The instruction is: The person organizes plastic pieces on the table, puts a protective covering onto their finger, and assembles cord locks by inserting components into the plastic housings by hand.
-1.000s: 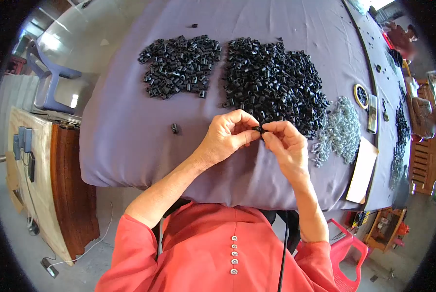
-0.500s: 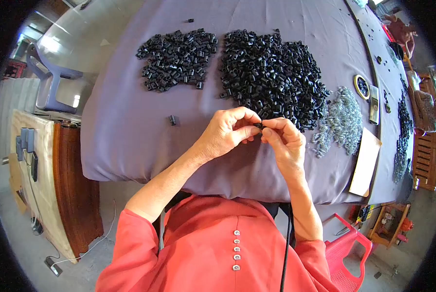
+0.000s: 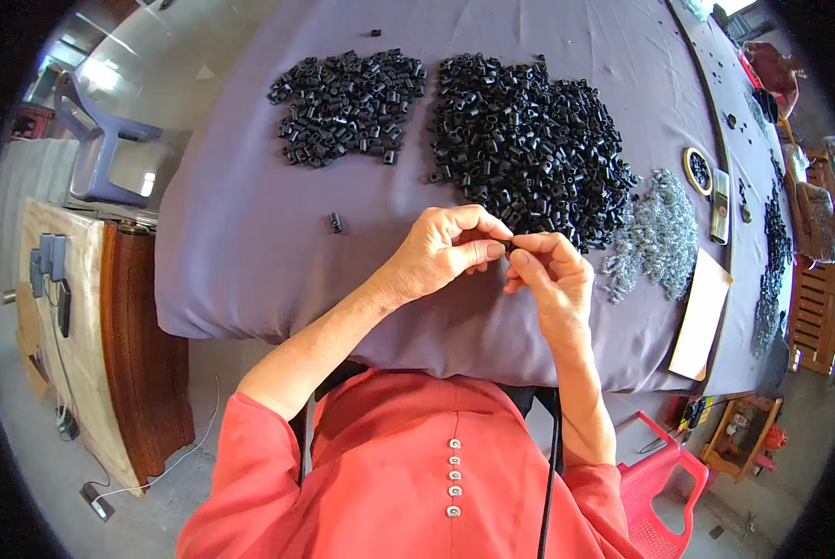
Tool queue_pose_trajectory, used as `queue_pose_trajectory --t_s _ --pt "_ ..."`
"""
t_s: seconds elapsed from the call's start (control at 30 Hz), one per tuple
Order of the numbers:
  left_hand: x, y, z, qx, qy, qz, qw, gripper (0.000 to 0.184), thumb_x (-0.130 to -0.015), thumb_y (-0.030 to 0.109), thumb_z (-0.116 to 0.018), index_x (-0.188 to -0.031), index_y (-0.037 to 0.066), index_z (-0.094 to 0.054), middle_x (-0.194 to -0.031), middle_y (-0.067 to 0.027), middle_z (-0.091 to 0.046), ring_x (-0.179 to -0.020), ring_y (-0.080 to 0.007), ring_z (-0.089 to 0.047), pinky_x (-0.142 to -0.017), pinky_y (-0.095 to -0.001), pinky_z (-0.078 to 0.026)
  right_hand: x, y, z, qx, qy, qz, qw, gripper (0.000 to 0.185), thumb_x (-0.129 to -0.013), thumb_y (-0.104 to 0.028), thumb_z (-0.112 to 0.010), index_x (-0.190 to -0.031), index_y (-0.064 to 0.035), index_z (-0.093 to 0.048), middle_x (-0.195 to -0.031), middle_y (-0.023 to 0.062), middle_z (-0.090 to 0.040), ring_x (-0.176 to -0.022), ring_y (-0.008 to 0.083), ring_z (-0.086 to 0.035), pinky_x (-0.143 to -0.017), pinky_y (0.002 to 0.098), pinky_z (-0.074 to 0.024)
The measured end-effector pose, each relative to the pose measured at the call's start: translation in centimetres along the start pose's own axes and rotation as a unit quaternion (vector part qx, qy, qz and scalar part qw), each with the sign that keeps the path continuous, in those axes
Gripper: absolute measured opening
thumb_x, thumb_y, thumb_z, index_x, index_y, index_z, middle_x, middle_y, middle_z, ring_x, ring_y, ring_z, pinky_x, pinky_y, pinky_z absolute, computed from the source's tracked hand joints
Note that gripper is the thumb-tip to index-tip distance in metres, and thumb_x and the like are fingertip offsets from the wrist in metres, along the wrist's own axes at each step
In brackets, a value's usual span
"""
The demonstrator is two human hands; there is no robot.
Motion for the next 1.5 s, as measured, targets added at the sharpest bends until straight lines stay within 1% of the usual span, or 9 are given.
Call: queue_pose_trajectory --t_s 0.2,0.37,0.5,0.57,0.7,0.9,1.1,1.3,1.5 --pt "0.2 -0.1 -0.1 -0.001 -0.011 0.007 1.0 0.009 -0.085 0.008 -0.061 -0.092 0.004 -0.064 -0.076 0.0021 -0.06 -0.065 -0.0041 -0.054 -0.055 -0.0185 -0.044 0.1 0.1 -0.2 -0.009 0.005 0.032 0.999 0.01 -0.082 0.0 -0.061 -0.092 0.0016 -0.059 -0.078 0.0048 -0.061 -0.067 0.0091 -0.059 -0.061 0.0234 -0.0518" --pt "0.5 -0.3 -0.5 -0.012 -0.015 0.001 1.0 0.007 -0.085 0.008 -0.061 -0.091 0.005 -0.064 -0.076 0.0021 -0.06 -0.063 -0.0039 -0.051 -0.054 -0.0185 -0.042 0.5 1.0 -0.1 -0.075 -0.008 -0.022 0.997 0.01 -0.081 0.0 -0.063 -0.088 0.0007 -0.057 -0.077 0.0049 -0.061 -0.067 0.0106 -0.059 -0.06 0.0242 -0.0518" --pt "0.6 -0.4 -0.8 0.026 -0.035 0.012 0.999 0.007 -0.086 0.009 -0.06 -0.09 0.005 -0.064 -0.075 0.002 -0.06 -0.062 -0.0039 -0.05 -0.055 -0.019 -0.042 0.5 1.3 -0.1 -0.127 -0.03 -0.046 0.99 0.011 -0.079 -0.001 -0.066 -0.082 -0.0009 -0.056 -0.076 0.0047 -0.059 -0.065 0.0109 -0.058 -0.058 0.0248 -0.0515" --pt "0.7 -0.5 -1.0 0.065 -0.05 0.041 0.996 0.007 -0.087 0.009 -0.058 -0.089 0.004 -0.063 -0.073 0.0015 -0.06 -0.062 -0.0042 -0.05 -0.055 -0.0194 -0.042 0.3 1.1 -0.4 -0.109 -0.06 -0.018 0.992 0.012 -0.078 -0.001 -0.067 -0.079 -0.0016 -0.055 -0.076 0.0048 -0.058 -0.064 0.0105 -0.056 -0.057 0.0242 -0.051" --pt "0.9 0.0 -1.3 0.071 -0.061 0.04 0.995 0.008 -0.087 0.009 -0.057 -0.088 0.004 -0.063 -0.076 0.0007 -0.061 -0.064 -0.0044 -0.051 -0.056 -0.0196 -0.042 0.3 0.8 -0.5 -0.065 -0.078 0.007 0.995 0.013 -0.076 -0.002 -0.069 -0.076 -0.0026 -0.056 -0.075 0.005 -0.057 -0.063 0.0099 -0.054 -0.056 0.0229 -0.05" --pt "1.0 -0.3 -1.3 0.116 -0.085 0.049 0.988 0.006 -0.087 0.008 -0.058 -0.088 0.004 -0.062 -0.077 0.0002 -0.061 -0.065 -0.0044 -0.051 -0.056 -0.02 -0.043 0.3 0.9 -0.9 -0.13 -0.09 -0.026 0.987 0.015 -0.075 -0.004 -0.071 -0.075 -0.0036 -0.056 -0.074 0.0044 -0.057 -0.061 0.009 -0.052 -0.055 0.0216 -0.0454" --pt "1.1 -0.4 -1.2 0.098 -0.087 0.054 0.99 0.004 -0.084 0.008 -0.063 -0.087 0.005 -0.064 -0.072 0.0025 -0.057 -0.061 -0.0038 -0.05 -0.053 -0.0189 -0.041 0.5 1.0 -0.7 -0.068 -0.101 -0.012 0.993 0.016 -0.073 -0.004 -0.072 -0.072 -0.0052 -0.056 -0.073 0.0025 -0.056 -0.06 0.0072 -0.05 -0.053 0.0194 -0.0393" --pt "1.3 -0.7 -1.3 0.081 -0.109 0.044 0.99 0.003 -0.083 0.005 -0.063 -0.085 0.004 -0.065 -0.072 0.003 -0.057 -0.061 -0.0038 -0.049 -0.053 -0.019 -0.041 0.9 1.0 -0.7 -0.042 -0.107 -0.001 0.993 0.017 -0.071 -0.001 -0.074 -0.07 -0.0049 -0.057 -0.071 0.0017 -0.057 -0.061 0.0062 -0.05 -0.054 0.019 -0.0393" --pt "1.3 -0.7 -1.3 0.063 -0.106 0.042 0.992 0.004 -0.083 0.004 -0.062 -0.086 0.003 -0.065 -0.073 0.0013 -0.059 -0.06 -0.0049 -0.05 -0.053 -0.0192 -0.042 1.3 1.1 -0.6 -0.008 -0.074 0.031 0.997 0.017 -0.072 0.0 -0.072 -0.072 -0.0038 -0.056 -0.071 0.0013 -0.056 -0.063 0.0053 -0.05 -0.055 0.0189 -0.0394"
Point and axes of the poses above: each hand's wrist, its own x-axis away from the middle knuckle, its own z-axis out of the back of the hand, y = z × x, the point moved 7 cm from there along -x, towards the middle knuckle
